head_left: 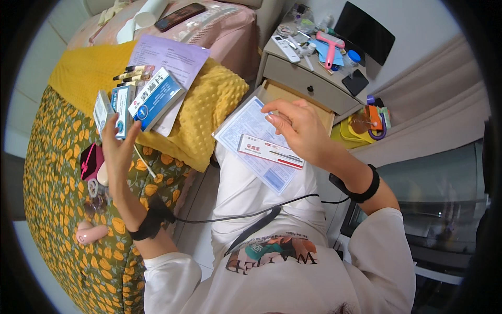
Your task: The person opens a bedside drawer and removes several items including a face mask, a small bottle, a pink device, and a white remote. They place these items on the bed, then wipe the inside of the drawer with a cloth. Finally, they place a document and a box back into the drawer.
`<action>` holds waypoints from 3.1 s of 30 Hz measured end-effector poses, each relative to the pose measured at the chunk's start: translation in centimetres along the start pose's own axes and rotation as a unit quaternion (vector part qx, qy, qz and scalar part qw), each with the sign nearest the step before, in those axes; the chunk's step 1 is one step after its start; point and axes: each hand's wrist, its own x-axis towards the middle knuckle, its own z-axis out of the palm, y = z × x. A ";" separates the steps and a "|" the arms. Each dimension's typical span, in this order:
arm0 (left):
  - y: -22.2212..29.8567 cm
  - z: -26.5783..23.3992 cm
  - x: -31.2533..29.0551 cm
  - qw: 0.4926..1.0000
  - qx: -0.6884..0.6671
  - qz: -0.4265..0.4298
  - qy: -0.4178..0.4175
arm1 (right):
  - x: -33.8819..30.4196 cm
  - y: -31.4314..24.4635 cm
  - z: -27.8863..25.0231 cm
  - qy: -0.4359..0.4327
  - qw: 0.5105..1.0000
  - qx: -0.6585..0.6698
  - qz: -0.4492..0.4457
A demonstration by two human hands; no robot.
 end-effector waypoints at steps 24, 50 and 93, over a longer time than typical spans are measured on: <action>14.1 11.7 -10.6 0.880 0.037 0.400 -0.253 | -6.1 12.2 5.1 0.033 0.962 0.059 0.266; 15.1 10.7 -12.6 0.797 0.028 0.431 -0.423 | -3.3 13.2 -6.6 -0.037 0.970 0.165 0.175; 13.7 13.4 -9.2 0.837 -0.405 -0.042 -0.366 | -4.2 11.3 -6.7 -0.165 0.968 0.135 0.135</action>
